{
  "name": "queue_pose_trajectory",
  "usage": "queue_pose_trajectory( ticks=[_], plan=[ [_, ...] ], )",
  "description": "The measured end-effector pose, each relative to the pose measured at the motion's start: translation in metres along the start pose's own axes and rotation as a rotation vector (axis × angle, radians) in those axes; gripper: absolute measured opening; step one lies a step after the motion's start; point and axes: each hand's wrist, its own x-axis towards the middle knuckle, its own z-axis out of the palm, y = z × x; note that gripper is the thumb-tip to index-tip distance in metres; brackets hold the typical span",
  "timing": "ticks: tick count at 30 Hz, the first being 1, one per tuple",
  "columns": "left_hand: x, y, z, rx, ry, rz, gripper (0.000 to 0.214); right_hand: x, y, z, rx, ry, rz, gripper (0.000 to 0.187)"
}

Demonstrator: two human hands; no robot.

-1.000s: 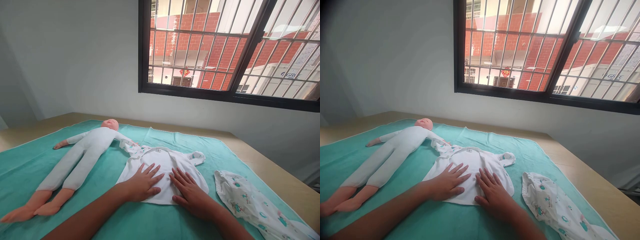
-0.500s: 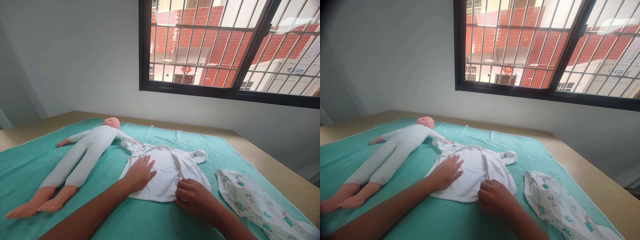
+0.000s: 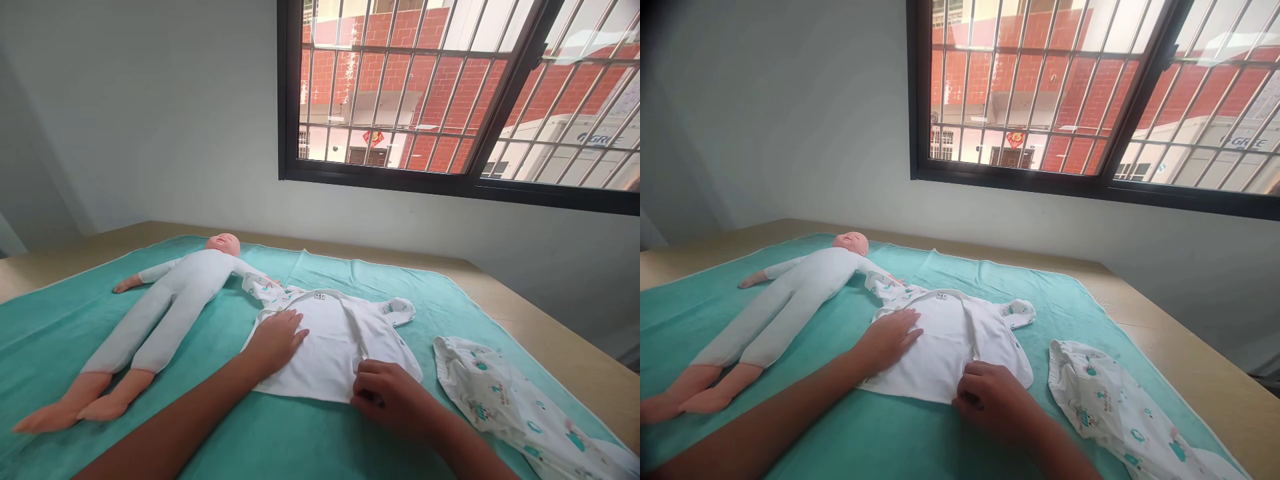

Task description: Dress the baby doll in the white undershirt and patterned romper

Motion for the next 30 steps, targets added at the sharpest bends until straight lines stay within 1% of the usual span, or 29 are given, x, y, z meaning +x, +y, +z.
queue_pose_trajectory(
  ticks=[3,6,7,13,21,30],
  plan=[
    [0.002,-0.001,-0.004,0.035,0.061,-0.009,0.043,0.001,0.002,0.002,0.041,0.035,0.023,0.019],
    [0.002,-0.004,0.0,0.068,0.059,0.017,0.041,0.003,0.003,0.003,0.064,0.105,0.053,0.02],
    [0.002,-0.005,0.002,0.073,0.052,0.023,0.041,0.003,0.004,0.003,0.065,0.111,0.062,0.02],
    [0.001,-0.008,0.009,0.075,0.058,0.038,0.042,0.003,0.005,0.004,0.049,0.041,0.073,0.023],
    [0.001,-0.009,0.011,0.073,0.049,0.035,0.044,0.004,0.004,0.001,0.079,0.029,0.093,0.023],
    [0.001,-0.007,0.009,0.107,0.049,0.031,0.042,0.005,0.005,0.002,0.113,0.045,0.09,0.026]
  ],
)
